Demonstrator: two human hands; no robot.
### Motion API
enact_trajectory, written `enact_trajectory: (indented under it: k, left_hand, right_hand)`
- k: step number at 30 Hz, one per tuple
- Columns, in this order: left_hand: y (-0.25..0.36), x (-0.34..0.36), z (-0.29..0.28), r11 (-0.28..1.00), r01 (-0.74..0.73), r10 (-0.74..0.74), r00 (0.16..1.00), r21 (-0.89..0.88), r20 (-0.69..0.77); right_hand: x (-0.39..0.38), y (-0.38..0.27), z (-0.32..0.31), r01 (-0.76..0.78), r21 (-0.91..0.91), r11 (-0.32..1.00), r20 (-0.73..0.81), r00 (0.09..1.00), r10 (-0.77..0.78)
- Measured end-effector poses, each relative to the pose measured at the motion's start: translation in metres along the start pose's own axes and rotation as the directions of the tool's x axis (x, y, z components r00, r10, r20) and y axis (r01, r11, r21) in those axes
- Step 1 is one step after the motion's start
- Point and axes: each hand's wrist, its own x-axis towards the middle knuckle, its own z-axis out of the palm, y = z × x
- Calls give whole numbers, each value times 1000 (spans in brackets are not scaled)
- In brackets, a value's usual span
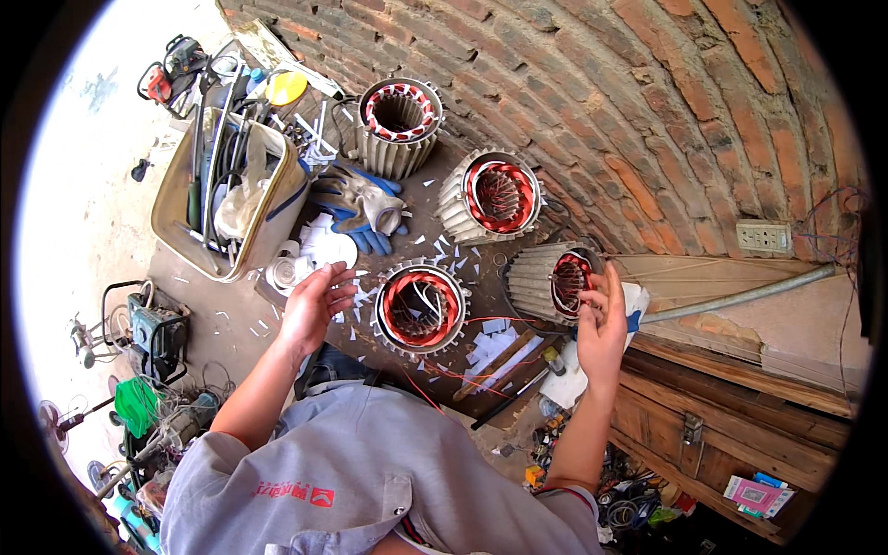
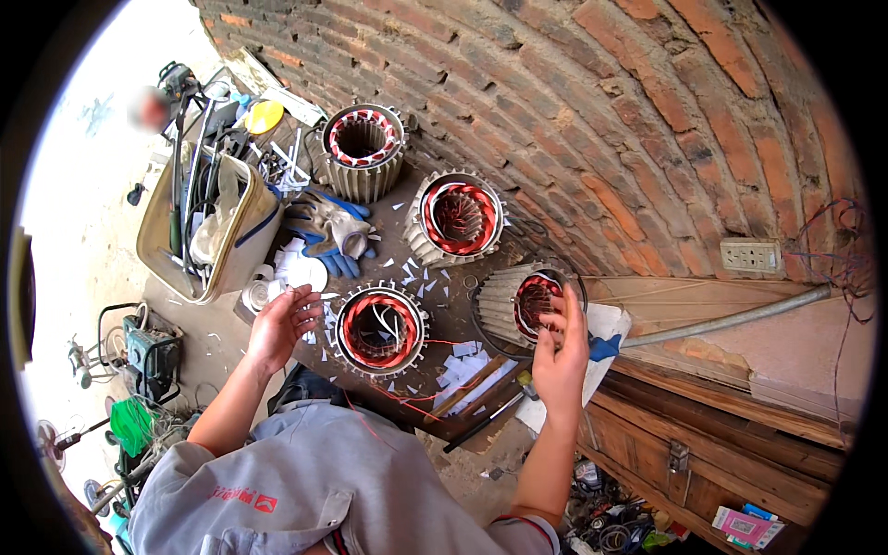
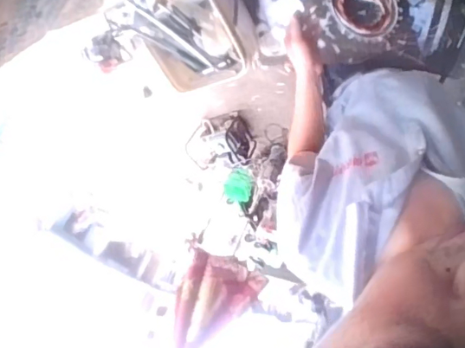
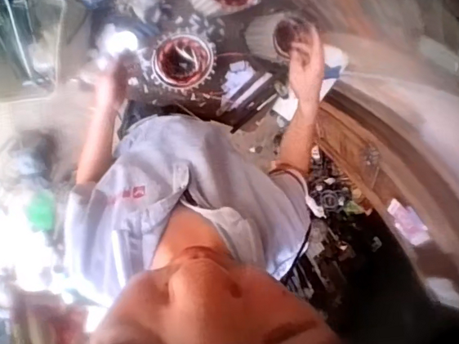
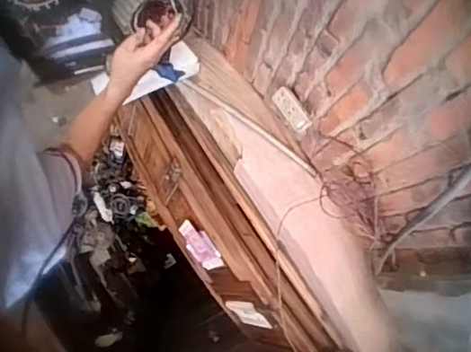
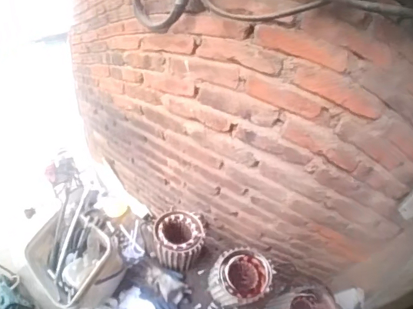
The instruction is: The person winds copper wire into the slots of several motor stators placed on a workbench. They use their hands to guide the wire and occasionally use a tool to push the wire into the slots. The person handles multiple stators, moving them around and adjusting the wire.
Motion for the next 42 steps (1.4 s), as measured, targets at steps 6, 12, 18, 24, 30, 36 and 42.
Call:
enact_trajectory:
  k: [6, 12, 18, 24, 30, 36, 42]
  left_hand:
    - [-3, -8, 0, 994, -24, 25, 1000, 104, -9]
    - [-8, -19, 10, 983, -45, 40, 999, 178, 31]
    - [-30, -36, 8, 944, -69, 67, 998, 323, 17]
    - [-48, -51, 7, 925, -41, 51, 999, 377, -17]
    - [-19, -38, 16, 987, -45, 50, 998, 153, -30]
    - [31, 43, 28, 970, 27, -16, 999, -241, 47]
    - [54, 128, 63, 958, -104, 87, 993, -268, -74]
  right_hand:
    - [-68, 21, -23, -428, 91, 899, 70, 903, 423]
    - [-105, 19, 6, -134, 200, 971, 14, 991, 134]
    - [-130, 45, 11, -114, 165, 980, 43, 993, 109]
    - [-141, 60, 10, -183, 252, 950, 90, 982, 165]
    - [-70, 27, -13, -99, 455, 885, 84, 994, 69]
    - [70, -70, 20, 55, 480, 876, 206, 963, -173]
    - [194, -119, 148, 409, -68, 910, 436, 833, -341]
